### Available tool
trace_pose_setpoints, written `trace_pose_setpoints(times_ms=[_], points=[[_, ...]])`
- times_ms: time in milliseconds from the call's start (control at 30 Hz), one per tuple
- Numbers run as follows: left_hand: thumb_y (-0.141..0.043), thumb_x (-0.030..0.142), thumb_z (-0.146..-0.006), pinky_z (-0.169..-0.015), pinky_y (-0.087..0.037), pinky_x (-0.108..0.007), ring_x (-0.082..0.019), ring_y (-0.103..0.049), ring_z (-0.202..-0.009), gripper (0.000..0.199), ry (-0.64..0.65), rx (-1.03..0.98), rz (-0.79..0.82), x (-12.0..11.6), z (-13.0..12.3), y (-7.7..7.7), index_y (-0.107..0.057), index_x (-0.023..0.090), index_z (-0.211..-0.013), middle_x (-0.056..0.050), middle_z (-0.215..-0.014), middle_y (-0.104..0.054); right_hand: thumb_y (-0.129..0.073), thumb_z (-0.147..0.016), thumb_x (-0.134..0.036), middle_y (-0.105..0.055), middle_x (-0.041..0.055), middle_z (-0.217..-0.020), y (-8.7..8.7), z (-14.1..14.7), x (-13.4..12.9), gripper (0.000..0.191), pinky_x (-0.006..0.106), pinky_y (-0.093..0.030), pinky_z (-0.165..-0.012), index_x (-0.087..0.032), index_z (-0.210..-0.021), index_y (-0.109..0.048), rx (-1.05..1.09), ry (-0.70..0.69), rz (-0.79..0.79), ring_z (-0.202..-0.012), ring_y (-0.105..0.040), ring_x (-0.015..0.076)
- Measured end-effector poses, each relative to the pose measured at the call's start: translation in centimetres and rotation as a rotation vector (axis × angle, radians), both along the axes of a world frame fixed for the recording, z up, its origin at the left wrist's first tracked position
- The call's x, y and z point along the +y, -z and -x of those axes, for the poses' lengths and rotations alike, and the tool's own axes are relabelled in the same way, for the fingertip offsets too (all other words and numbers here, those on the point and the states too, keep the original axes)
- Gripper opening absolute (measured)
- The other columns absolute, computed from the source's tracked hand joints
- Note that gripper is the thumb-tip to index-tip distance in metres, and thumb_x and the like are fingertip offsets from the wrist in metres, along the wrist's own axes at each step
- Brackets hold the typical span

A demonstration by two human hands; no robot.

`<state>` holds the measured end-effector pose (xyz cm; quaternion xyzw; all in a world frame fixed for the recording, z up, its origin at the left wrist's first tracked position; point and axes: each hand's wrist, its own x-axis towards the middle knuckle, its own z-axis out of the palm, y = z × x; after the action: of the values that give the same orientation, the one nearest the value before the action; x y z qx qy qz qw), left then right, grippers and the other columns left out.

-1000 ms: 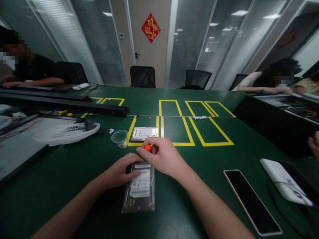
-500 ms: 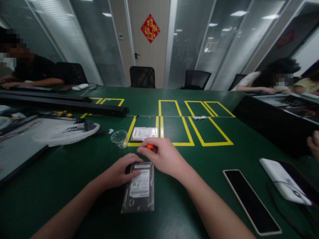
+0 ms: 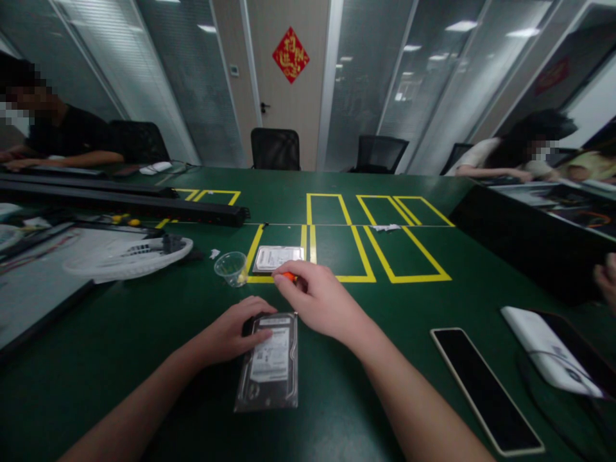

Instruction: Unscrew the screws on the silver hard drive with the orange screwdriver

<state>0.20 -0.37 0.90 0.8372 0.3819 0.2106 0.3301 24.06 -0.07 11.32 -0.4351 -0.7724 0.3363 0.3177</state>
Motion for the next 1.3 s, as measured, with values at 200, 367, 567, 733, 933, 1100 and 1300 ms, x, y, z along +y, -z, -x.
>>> trace_pose_setpoints(times_ms=[200,367,567,733,933,1100,1300], points=[[-0.067,0.031,-0.095,-0.097,-0.05,-0.039,-0.023,-0.06,-0.11,0.029,-0.01,0.011,-0.006,0.08,0.05,0.3,-0.064,0.024,-0.122,-0.006,-0.119,-0.064,-0.066,-0.093,-0.032,-0.069,0.0033,-0.086,0.08,0.02,-0.09,0.015,0.028,-0.04,-0.062,-0.018,-0.088,-0.068,-0.024,0.021,-0.044,-0.068,-0.055,0.0134],[-0.067,0.03,-0.095,-0.097,-0.049,-0.039,-0.023,-0.059,-0.11,0.027,-0.002,0.016,-0.019,0.13,0.01,0.34,-0.065,0.023,-0.121,-0.006,-0.117,-0.064,-0.062,-0.094,-0.024,-0.066,0.0001,-0.082,0.01,0.01,-0.13,0.008,0.027,-0.04,-0.063,-0.02,-0.096,-0.068,0.007,0.01,-0.032,-0.066,-0.053,0.0123],[-0.066,0.031,-0.095,-0.097,-0.05,-0.039,-0.023,-0.059,-0.11,0.026,-0.007,0.001,-0.008,0.01,0.02,0.3,-0.065,0.024,-0.121,-0.006,-0.118,-0.064,-0.061,-0.099,-0.039,-0.067,0.0014,-0.077,-0.18,0.05,-0.04,0.024,0.028,-0.038,-0.059,-0.019,-0.091,-0.072,0.001,-0.029,-0.003,-0.066,-0.055,0.0139],[-0.066,0.033,-0.095,-0.097,-0.05,-0.039,-0.024,-0.059,-0.11,0.027,-0.006,0.004,-0.008,0.04,0.05,0.27,-0.065,0.024,-0.121,-0.007,-0.118,-0.064,-0.062,-0.097,-0.038,-0.063,-0.0006,-0.074,-0.1,0.18,-0.07,0.02,0.028,-0.036,-0.056,-0.021,-0.1,-0.072,-0.022,-0.001,0.008,-0.061,-0.051,0.0128],[-0.066,0.035,-0.095,-0.096,-0.051,-0.04,-0.025,-0.06,-0.11,0.028,-0.009,0.007,-0.006,0.07,0.07,0.29,-0.066,0.023,-0.121,-0.008,-0.12,-0.065,-0.062,-0.096,-0.034,-0.06,-0.0014,-0.071,-0.05,0.04,-0.11,0.015,0.027,-0.035,-0.054,-0.021,-0.103,-0.067,-0.026,0.028,0.039,-0.058,-0.051,0.0123],[-0.066,0.033,-0.095,-0.097,-0.051,-0.04,-0.024,-0.059,-0.111,0.028,-0.008,0.004,-0.006,0.06,0.03,0.28,-0.065,0.024,-0.122,-0.007,-0.119,-0.064,-0.068,-0.092,-0.039,-0.058,-0.0026,-0.067,0.18,-0.01,-0.02,0.019,0.027,-0.035,-0.054,-0.021,-0.091,-0.063,-0.021,0.036,0.023,-0.059,-0.05,0.0128],[-0.066,0.034,-0.095,-0.097,-0.051,-0.04,-0.025,-0.06,-0.111,0.027,-0.009,0.013,-0.001,0.05,0.07,0.33,-0.065,0.023,-0.121,-0.007,-0.119,-0.065,-0.065,-0.091,-0.027,-0.061,-0.0008,-0.075,-0.05,0.13,-0.13,0.008,0.027,-0.036,-0.057,-0.02,-0.089,-0.064,-0.028,0.029,-0.015,-0.063,-0.051,0.0128]])
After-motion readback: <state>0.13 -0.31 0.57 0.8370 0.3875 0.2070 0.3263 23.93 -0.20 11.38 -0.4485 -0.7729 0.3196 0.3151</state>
